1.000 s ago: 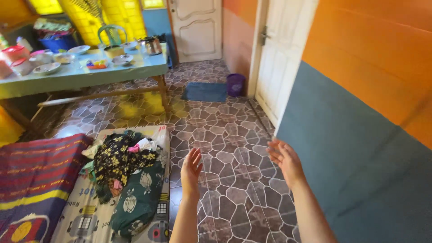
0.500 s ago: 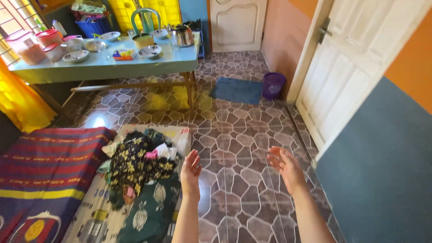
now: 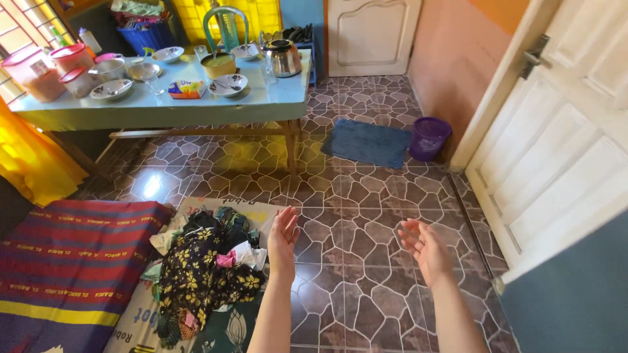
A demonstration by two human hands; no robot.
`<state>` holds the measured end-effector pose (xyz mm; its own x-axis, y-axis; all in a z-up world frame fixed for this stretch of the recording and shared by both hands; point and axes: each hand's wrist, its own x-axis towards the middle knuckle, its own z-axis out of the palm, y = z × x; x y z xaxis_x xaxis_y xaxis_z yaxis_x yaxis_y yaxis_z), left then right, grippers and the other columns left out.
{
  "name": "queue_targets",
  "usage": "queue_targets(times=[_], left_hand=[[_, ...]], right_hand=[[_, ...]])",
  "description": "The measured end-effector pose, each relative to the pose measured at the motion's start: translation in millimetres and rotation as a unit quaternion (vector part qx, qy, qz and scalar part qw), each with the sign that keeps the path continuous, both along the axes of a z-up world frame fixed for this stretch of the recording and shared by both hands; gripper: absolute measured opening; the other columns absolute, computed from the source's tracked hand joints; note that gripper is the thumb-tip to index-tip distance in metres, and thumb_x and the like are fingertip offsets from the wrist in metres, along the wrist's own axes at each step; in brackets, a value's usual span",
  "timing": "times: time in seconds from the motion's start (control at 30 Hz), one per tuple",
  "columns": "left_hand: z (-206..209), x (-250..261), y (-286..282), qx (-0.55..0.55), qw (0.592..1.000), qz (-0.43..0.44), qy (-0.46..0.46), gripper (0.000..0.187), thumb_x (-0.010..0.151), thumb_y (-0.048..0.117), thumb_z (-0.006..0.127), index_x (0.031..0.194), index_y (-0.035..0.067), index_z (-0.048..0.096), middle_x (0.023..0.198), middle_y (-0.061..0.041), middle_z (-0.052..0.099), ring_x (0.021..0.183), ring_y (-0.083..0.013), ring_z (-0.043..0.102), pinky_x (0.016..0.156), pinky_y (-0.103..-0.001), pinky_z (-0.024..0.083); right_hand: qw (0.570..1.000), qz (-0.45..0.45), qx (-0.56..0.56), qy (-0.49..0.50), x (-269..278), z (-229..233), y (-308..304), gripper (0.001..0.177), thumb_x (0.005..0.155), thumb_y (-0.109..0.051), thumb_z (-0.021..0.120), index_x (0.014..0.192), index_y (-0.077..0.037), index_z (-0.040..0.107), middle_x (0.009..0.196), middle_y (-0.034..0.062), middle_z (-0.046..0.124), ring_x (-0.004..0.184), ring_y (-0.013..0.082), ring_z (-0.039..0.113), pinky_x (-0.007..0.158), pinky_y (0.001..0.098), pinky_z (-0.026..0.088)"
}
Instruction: The person moves various plates and bowls of food from a dining table to a kitchen counter.
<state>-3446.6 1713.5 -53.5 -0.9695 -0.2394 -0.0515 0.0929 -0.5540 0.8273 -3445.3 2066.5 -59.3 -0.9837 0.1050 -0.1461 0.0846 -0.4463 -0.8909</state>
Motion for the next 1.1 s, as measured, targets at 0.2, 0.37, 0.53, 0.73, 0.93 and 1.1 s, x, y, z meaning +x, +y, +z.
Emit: queue_targets(times=[0.2, 0.37, 0.53, 0.73, 0.93, 1.1], left_hand=[[-10, -102, -33, -0.015, 0.997, 0.07, -0.006, 0.055, 0.107, 0.044, 0.039, 0.143, 0.007, 0.058, 0.146, -0.01, 0.061, 0.136, -0.0265, 0.056, 0.116, -0.042, 0.04], [11, -195, -69, -0.024, 0.992, 0.125, 0.005, 0.056, 0.103, 0.045, 0.039, 0.145, 0.011, 0.056, 0.152, -0.006, 0.056, 0.141, -0.0208, 0.051, 0.117, -0.043, 0.036], [21, -288, -94, 0.008, 0.985, 0.172, 0.009, 0.057, 0.104, 0.047, 0.04, 0.144, 0.01, 0.056, 0.152, -0.007, 0.056, 0.141, -0.0233, 0.05, 0.118, -0.043, 0.036], [2, -390, -127, 0.001, 0.981, 0.192, 0.012, 0.059, 0.103, 0.048, 0.04, 0.145, 0.01, 0.054, 0.154, -0.007, 0.054, 0.144, -0.0225, 0.047, 0.119, -0.044, 0.033], [-9, -511, -168, -0.002, 0.982, 0.188, 0.002, 0.061, 0.102, 0.049, 0.039, 0.147, 0.01, 0.053, 0.155, -0.007, 0.052, 0.146, -0.0239, 0.046, 0.12, -0.044, 0.032], [20, -627, -224, -0.015, 0.985, 0.168, 0.024, 0.062, 0.103, 0.051, 0.038, 0.147, 0.009, 0.051, 0.155, -0.009, 0.051, 0.147, -0.0261, 0.045, 0.121, -0.045, 0.032]], right_hand=[[0.999, 0.046, -0.016, -0.005, -143, 0, -31, 0.036, 0.107, -0.03, 0.044, 0.129, -0.007, 0.061, 0.127, 0.0088, 0.068, 0.113, 0.0221, 0.066, 0.096, 0.0373, 0.051], [0.995, 0.099, -0.022, 0.006, -286, 24, -70, 0.037, 0.107, -0.03, 0.044, 0.129, -0.006, 0.061, 0.128, 0.0094, 0.067, 0.114, 0.0219, 0.066, 0.096, 0.0366, 0.051], [0.99, 0.139, -0.031, 0.022, -407, 42, -101, 0.037, 0.107, -0.03, 0.045, 0.128, -0.004, 0.061, 0.129, 0.0111, 0.067, 0.115, 0.0234, 0.066, 0.097, 0.0365, 0.051], [0.983, 0.178, -0.022, 0.021, -513, 37, -153, 0.04, 0.107, -0.031, 0.044, 0.13, -0.003, 0.061, 0.131, 0.0136, 0.066, 0.118, 0.0245, 0.065, 0.1, 0.0374, 0.052], [0.98, 0.195, -0.027, 0.014, -625, 26, -201, 0.042, 0.106, -0.033, 0.044, 0.133, -0.004, 0.059, 0.134, 0.0129, 0.065, 0.119, 0.0241, 0.064, 0.1, 0.0372, 0.05], [0.979, 0.202, 0.001, 0.022, -735, 50, -259, 0.044, 0.106, -0.035, 0.044, 0.134, -0.005, 0.058, 0.135, 0.0122, 0.065, 0.12, 0.0237, 0.065, 0.101, 0.0375, 0.051]])
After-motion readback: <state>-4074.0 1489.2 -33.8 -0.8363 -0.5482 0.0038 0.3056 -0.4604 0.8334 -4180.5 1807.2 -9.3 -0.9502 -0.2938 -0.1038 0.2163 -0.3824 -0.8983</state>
